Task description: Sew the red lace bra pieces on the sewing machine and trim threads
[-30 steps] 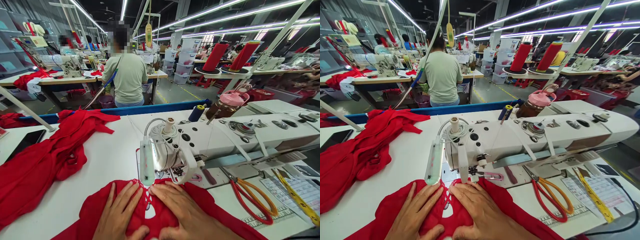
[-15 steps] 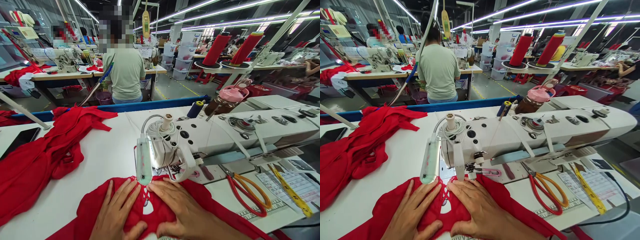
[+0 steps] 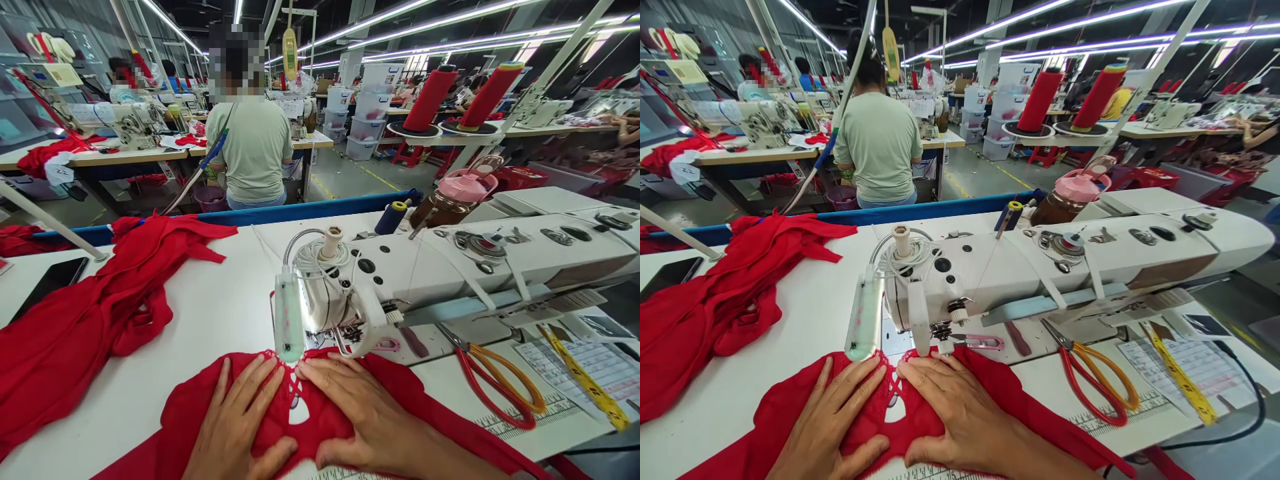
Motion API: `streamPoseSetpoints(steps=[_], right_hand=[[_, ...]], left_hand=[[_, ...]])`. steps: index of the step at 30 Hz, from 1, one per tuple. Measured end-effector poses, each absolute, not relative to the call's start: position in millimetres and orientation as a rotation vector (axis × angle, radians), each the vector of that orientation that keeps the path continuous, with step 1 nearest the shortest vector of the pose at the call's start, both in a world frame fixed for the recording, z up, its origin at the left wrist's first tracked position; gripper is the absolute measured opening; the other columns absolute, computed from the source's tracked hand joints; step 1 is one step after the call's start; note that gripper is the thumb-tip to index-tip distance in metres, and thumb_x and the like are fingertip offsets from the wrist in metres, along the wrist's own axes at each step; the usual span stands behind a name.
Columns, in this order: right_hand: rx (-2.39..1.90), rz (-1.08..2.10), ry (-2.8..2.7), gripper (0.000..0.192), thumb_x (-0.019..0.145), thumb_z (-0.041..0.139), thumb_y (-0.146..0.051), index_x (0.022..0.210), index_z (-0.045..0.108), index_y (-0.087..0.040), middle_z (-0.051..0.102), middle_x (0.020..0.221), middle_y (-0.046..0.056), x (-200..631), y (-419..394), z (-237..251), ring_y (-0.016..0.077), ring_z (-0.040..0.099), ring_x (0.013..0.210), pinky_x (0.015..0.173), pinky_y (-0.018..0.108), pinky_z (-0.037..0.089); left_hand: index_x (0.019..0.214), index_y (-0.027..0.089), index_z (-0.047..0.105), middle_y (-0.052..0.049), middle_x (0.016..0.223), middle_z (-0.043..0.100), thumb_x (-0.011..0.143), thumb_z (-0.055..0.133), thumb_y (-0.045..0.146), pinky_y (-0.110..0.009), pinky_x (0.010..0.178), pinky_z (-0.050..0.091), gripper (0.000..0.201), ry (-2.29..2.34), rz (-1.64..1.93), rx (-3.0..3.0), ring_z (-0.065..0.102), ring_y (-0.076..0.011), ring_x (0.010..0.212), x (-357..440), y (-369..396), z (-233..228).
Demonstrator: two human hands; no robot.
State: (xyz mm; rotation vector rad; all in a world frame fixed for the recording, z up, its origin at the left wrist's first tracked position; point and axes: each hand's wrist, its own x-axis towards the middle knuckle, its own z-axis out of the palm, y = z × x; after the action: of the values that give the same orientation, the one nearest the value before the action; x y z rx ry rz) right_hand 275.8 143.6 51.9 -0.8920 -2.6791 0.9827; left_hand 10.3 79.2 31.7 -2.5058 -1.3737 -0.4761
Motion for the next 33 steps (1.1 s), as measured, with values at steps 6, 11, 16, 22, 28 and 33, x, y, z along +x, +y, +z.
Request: streamPoseSetpoints(steps=[6,11,16,22,28,33], right_hand=[[-0.881,0.946,-2.685,0.093,0.085,0.070,-0.061,0.159,0.028,-0.023,0.041,0.157,0.010,275.8,143.0,49.9,0.0302,0.036,0.146,0.124,0.047,0.019],[-0.848,0.907,-2.675,0.094,0.084,0.071,-0.061,0.159,0.028,-0.022,0.042,0.157,0.012,275.8,143.5,45.2,0.0300,0.038,0.144,0.124,0.047,0.019],[-0.859,0.902,-2.671,0.094,0.084,0.072,-0.060,0.158,0.029,-0.022,0.043,0.156,0.012,274.6,142.8,47.4,0.0310,0.039,0.143,0.123,0.049,0.021],[-0.877,0.912,-2.666,0.094,0.082,0.073,-0.060,0.157,0.032,-0.020,0.045,0.154,0.014,271.3,142.3,54.3,0.0317,0.040,0.143,0.123,0.050,0.022],[-0.892,0.920,-2.681,0.094,0.082,0.071,-0.063,0.155,0.035,-0.017,0.044,0.155,0.014,269.8,142.3,57.0,0.0311,0.038,0.144,0.123,0.049,0.021],[-0.895,0.918,-2.678,0.091,0.083,0.071,-0.060,0.155,0.036,-0.017,0.044,0.155,0.014,269.8,141.5,58.0,0.0315,0.038,0.144,0.122,0.050,0.022]], left_hand=[[0.146,0.014,0.046,-0.009,0.145,0.058,0.087,0.066,0.049,-0.045,0.126,-0.007,0.072,-1.375,-0.472,-2.516,0.053,-0.0248,0.134,10.4,79.0,32.3],[0.147,0.015,0.045,-0.008,0.146,0.057,0.088,0.065,0.050,-0.044,0.125,-0.009,0.072,-1.395,-0.479,-2.513,0.052,-0.0237,0.135,9.1,77.5,29.8],[0.150,0.017,0.041,-0.006,0.149,0.053,0.090,0.063,0.052,-0.042,0.125,-0.011,0.073,-1.430,-0.459,-2.524,0.048,-0.0227,0.139,8.1,74.1,27.0],[0.153,0.019,0.038,-0.004,0.153,0.049,0.093,0.059,0.053,-0.043,0.125,-0.012,0.073,-1.473,-0.426,-2.536,0.043,-0.0216,0.143,8.4,74.7,23.2],[0.156,0.023,0.032,-0.005,0.154,0.047,0.094,0.058,0.053,-0.056,0.125,0.003,0.073,-1.555,-0.446,-2.602,0.044,-0.0250,0.142,7.0,72.0,20.9],[0.156,0.027,0.031,-0.006,0.154,0.047,0.093,0.061,0.051,-0.064,0.121,0.018,0.074,-1.627,-0.478,-2.640,0.046,-0.0296,0.141,6.4,70.2,21.4]])
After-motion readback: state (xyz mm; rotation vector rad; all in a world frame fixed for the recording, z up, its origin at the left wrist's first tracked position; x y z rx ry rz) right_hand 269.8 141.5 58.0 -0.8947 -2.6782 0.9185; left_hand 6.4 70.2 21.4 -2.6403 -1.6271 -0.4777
